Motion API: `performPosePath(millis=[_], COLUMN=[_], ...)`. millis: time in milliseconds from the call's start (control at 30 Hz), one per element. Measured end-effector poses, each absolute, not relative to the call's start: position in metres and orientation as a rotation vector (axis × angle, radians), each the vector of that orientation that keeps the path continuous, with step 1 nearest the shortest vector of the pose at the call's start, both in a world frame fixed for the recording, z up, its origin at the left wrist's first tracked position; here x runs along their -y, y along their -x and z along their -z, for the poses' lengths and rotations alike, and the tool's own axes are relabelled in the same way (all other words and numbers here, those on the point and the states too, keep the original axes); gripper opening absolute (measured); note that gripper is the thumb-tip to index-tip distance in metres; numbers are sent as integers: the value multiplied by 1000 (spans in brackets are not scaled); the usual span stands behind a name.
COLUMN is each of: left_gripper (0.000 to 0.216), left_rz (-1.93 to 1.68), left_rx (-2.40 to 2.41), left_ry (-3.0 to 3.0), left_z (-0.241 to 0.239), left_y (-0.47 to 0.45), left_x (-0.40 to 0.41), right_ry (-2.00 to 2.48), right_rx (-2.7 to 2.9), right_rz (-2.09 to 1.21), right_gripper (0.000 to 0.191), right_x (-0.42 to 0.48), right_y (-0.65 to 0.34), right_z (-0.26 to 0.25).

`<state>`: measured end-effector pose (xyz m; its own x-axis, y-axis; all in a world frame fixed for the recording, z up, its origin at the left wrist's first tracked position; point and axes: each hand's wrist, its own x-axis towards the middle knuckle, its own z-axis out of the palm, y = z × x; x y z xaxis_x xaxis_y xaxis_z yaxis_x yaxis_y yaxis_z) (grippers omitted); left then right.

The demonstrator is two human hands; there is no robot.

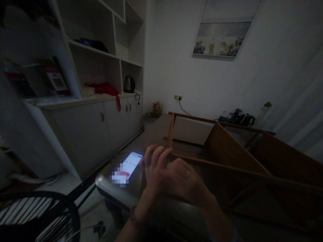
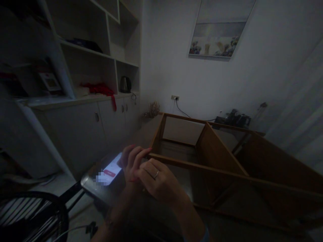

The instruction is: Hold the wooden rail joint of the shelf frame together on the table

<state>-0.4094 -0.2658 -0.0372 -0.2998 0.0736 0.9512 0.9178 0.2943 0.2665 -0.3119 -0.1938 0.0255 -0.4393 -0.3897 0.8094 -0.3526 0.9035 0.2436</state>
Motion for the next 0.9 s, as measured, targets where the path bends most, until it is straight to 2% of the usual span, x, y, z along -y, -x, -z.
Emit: performPosePath(millis=[200,333,567,733,900], left_gripper=[27,23,29,37,32], left_rz=[1138,1140,1138,1143,1138], left_rx=[1637,1637,1637,1623,1608], left_ry=[892,878,921,925,898], left_z=[39,38,34,38,38], left_y=[408,407,406,410,410], left_x=[264,263,268,266,264], right_ry=[-463,-261,58,-14,-71], right_rx=[2104,2083,2025,2138,2253], right_rz=[-94,-129,-350,-460,-523], right_gripper=[17,10,13,19,18], right_x=[197,208,228,220,213], right_y=[309,307,310,304,297], right_z=[-23,-12,4,0,-8])
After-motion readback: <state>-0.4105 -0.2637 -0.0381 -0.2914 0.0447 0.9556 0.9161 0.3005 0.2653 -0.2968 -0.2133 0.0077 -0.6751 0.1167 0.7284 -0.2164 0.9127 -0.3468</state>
